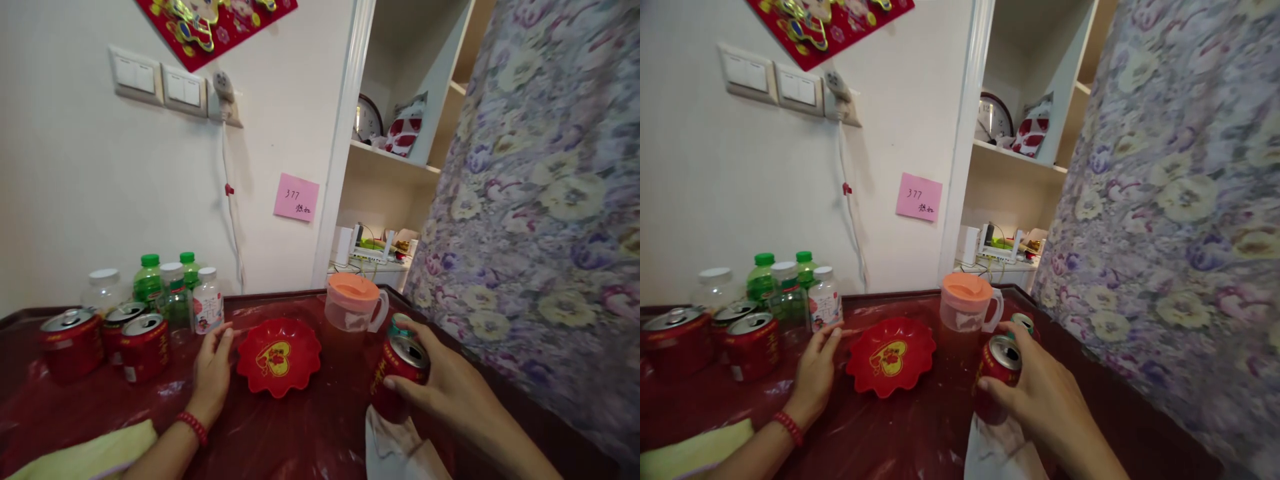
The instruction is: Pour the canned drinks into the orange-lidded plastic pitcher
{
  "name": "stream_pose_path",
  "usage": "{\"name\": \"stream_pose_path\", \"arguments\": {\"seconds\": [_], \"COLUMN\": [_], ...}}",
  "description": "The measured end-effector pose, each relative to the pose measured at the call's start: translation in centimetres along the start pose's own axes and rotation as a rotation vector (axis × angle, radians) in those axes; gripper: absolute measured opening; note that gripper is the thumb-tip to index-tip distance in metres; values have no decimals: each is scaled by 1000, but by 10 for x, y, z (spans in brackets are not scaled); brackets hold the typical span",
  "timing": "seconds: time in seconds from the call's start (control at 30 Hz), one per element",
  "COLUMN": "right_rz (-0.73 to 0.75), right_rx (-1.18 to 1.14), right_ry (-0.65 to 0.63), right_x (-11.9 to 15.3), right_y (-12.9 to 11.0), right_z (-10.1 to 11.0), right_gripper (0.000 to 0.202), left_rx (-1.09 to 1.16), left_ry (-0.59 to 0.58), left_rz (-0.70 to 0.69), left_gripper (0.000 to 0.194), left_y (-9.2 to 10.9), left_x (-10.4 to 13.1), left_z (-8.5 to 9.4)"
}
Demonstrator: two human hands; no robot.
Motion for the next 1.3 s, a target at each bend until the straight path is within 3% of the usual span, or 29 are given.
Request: {"name": "stream_pose_path", "arguments": {"seconds": [0.23, 0.33, 0.47, 0.87, 1.07, 1.2, 1.3], "right_rz": [-242, -262, -283, -316, -335, -280, -261], "right_rx": [179, 196, 217, 296, 415, 501, 578], "right_ry": [90, 133, 151, 121, 55, 17, -90], "right_x": [-24, -34, -44, -55, -59, -88, -120], "right_y": [99, 126, 144, 150, 135, 114, 104], "right_z": [4, 0, -13, -36, -26, -9, -10], "right_gripper": [75, 77, 76, 66, 77, 71, 59], "left_rx": [6, 2, 14, 18, 20, 0, 18], "left_ry": [0, -11, -41, -36, -50, -50, -46], "left_rz": [25, 7, 6, -26, -18, -1, 25], "left_gripper": [61, 60, 62, 54, 54, 56, 57], "left_y": [5, 3, -1, 4, 3, 0, -2], "left_x": [2, 1, 1, 4, 4, 3, 3], "left_z": [-2, -2, -4, -5, -6, -7, -7]}}
Point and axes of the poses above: each hand's wrist, its own x-axis away from the middle knuckle, its own z-axis out of the back of the hand, y = z × x, the point moved 8 cm from there along -x, towards the middle knuckle, and after that the axes turned 4 degrees about y, right-handed, at the moved point
